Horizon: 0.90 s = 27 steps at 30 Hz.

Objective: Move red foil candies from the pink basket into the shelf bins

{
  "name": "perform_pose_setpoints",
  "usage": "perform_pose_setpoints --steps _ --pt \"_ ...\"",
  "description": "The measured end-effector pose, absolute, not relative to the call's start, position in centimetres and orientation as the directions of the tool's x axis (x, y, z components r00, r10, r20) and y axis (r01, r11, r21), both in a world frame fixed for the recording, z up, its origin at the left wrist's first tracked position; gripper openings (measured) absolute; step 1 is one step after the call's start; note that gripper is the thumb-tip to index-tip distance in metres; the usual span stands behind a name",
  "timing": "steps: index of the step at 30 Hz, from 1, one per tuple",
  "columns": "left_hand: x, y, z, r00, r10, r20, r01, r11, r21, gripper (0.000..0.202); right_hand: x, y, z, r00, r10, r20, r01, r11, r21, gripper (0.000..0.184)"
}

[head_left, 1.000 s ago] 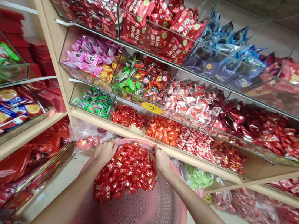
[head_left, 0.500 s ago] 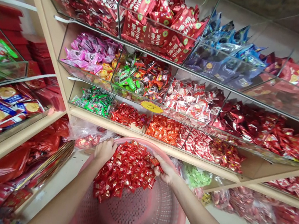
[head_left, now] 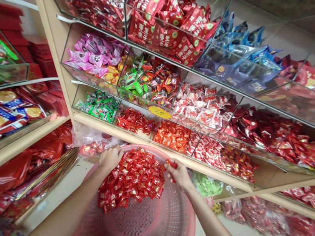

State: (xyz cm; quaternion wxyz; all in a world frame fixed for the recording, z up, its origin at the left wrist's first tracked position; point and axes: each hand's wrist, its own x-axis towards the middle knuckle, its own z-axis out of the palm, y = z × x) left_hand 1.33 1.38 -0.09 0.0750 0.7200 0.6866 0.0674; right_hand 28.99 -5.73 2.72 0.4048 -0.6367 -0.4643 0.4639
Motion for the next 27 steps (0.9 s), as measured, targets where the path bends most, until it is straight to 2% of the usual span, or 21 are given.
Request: perform_pose_setpoints --steps 3,6,8,11,14,16,24,27 --pt "1.3 1.4 -0.2 0.050 0.999 -0.005 0.977 -0.048 0.206 0.047 30.1 -4.6 2.7 0.113 0.994 -0.003 0.557 -0.066 -0.828 0.021" --pt "1.3 1.4 -0.1 0.041 0.999 -0.016 0.977 -0.036 0.211 0.047 31.0 -2.9 2.9 -0.036 0.995 0.089 0.799 0.082 -0.596 0.014" --pt "1.3 1.4 -0.2 0.033 0.999 -0.020 0.978 -0.029 0.208 0.048 31.2 -1.9 3.1 -0.141 0.989 0.038 0.876 0.143 -0.460 0.011" --pt "1.3 1.4 -0.2 0.033 0.999 -0.018 0.979 -0.029 0.203 0.048 30.6 -0.8 3.5 -0.224 0.973 -0.058 0.942 0.200 -0.268 0.017" --pt "1.3 1.4 -0.2 0.036 0.999 -0.011 0.978 -0.033 0.206 0.048 29.2 -0.6 4.0 -0.181 0.976 -0.120 0.982 0.172 -0.079 0.020" --pt "1.3 1.4 -0.2 0.038 0.999 -0.002 0.977 -0.037 0.209 0.047 28.0 -0.7 4.4 -0.123 0.982 -0.143 0.992 0.126 0.006 0.020" --pt "1.4 1.3 0.1 0.040 0.999 -0.012 0.976 -0.037 0.213 0.047 26.0 -0.6 5.1 -0.006 0.985 -0.172 0.999 0.012 0.036 0.020" --pt "1.4 1.3 0.0 0.047 0.999 -0.008 0.978 -0.044 0.203 0.046 26.3 -0.3 4.5 -0.015 0.988 -0.151 1.000 0.014 -0.008 0.018"
